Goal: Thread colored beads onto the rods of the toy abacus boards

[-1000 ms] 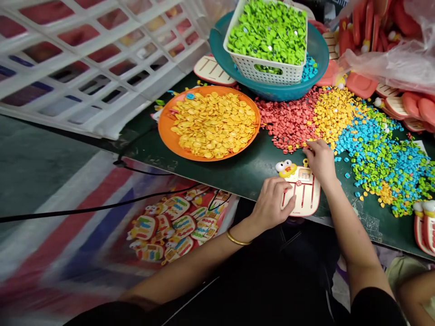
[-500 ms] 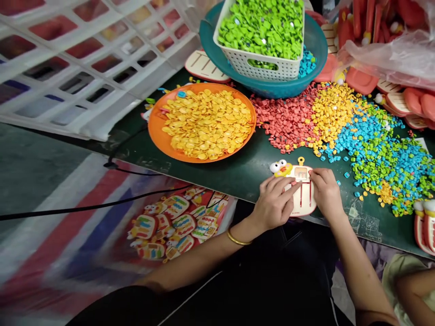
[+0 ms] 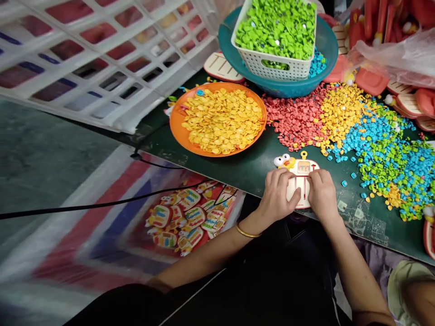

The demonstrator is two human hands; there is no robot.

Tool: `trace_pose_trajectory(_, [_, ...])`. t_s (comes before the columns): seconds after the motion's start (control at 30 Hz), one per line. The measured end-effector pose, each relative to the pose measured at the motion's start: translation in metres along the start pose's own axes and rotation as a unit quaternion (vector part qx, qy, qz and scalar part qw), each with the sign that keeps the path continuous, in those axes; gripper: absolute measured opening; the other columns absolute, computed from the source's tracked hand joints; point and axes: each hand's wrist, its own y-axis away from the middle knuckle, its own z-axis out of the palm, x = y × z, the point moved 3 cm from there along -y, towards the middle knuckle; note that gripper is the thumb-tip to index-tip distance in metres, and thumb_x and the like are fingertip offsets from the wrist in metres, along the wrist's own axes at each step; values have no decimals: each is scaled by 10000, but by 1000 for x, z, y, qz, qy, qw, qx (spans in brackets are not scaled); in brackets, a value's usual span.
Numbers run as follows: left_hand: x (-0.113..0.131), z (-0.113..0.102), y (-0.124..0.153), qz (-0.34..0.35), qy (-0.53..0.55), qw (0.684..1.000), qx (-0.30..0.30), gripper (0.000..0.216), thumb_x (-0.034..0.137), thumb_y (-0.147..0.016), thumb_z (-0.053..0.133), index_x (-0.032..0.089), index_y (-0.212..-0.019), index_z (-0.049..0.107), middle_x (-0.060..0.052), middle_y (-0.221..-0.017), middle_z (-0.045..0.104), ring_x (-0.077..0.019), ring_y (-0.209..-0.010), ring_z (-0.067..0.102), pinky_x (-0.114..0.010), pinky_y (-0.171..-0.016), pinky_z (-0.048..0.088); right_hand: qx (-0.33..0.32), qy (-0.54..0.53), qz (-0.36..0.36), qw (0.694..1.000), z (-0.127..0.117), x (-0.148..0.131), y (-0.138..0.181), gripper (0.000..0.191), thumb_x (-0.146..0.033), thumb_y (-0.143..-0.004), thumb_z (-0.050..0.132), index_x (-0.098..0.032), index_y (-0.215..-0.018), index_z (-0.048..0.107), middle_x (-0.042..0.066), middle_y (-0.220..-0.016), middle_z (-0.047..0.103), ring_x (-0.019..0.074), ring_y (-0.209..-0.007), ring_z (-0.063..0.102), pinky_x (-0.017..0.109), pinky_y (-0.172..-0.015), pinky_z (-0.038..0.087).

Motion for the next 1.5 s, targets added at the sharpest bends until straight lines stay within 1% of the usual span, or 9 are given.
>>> trace_pose_trajectory(0.1, [-3,-5,0,-7,-6,1000,9,406,346,-901,556,125,-1242,557,-160,-1196,554,-301,-1109,501,-473,-989,437,-12,5,40,999,2,-1,-1,127,-219,-959,465,-204,-977,590,95,-984,569,229,-905,572,388,-834,525])
trace_pose_trajectory(0.3, [-10,-16,3,-11,7,997,80,144,253,-932,544,177,-1014,636,-101,-1046,633,-245,-1028,565,-410,-936,477,-58,-5,49,997,-8,1,1,181,-185,-922,461,-205,-1042,596,99,-1023,553,233,-907,581,388,-830,528])
trace_pose_trajectory(0.43, [-7,-15,5,24,19,999,44,237,181,-918,499,189,-1113,633,-89,-1097,666,-248,-1101,568,-411,-952,463,-62,4,54,997,-10,0,-1,176,-171,-904,471,-206,-1014,605,92,-981,556,226,-843,578,374,-775,524])
trace_pose_trajectory(0.63, [1,-10,16,-7,30,999,23,229,386,-855,639,186,-949,581,-102,-1029,632,-258,-1002,572,-410,-867,473,-1,-9,93,996,-5,-4,1,132,-201,-908,509,-199,-986,615,87,-939,599,211,-792,594,352,-731,531])
trace_pose_trajectory(0.8, [0,-3,16,-9,51,999,-5,339,417,-808,696,190,-977,510,-100,-1029,571,-268,-996,539,-428,-873,471,-17,-98,18,995,3,-19,0,165,-214,-940,509,-225,-942,674,62,-917,695,204,-886,648,344,-821,535])
trace_pose_trajectory(0.97, [-6,-5,14,-11,76,997,-16,469,468,-799,725,176,-1104,519,-111,-1088,543,-273,-1024,519,-447,-910,480,-27,-136,16,990,9,-8,-44,200,-252,-945,507,-230,-934,706,47,-917,722,199,-874,661,344,-805,540])
trace_pose_trajectory(1.03, [-6,-7,12,-3,72,997,-28,565,476,-804,725,169,-1229,514,-145,-1219,521,-302,-1126,499,-485,-988,453,9,-84,24,996,12,1,-71,178,-269,-929,544,-216,-936,714,60,-910,704,205,-844,641,344,-774,525])
trace_pose_trajectory(1.2, [-3,-10,7,49,81,995,-37,508,410,-839,700,165,-1253,535,-140,-1241,570,-300,-1185,503,-480,-1054,430,-80,67,-21,994,38,6,-111,177,-213,-900,581,-196,-821,738,72,-829,597,196,-772,563,307,-666,452])
trace_pose_trajectory(1.5, [-8,-6,8,19,81,996,-20,568,464,-819,711,153,-1238,489,-140,-1166,587,-300,-1116,532,-489,-1014,442,54,43,-4,998,-30,15,-36,250,-349,-963,540,-226,-1042,743,70,-915,581,189,-807,579,340,-725,516])
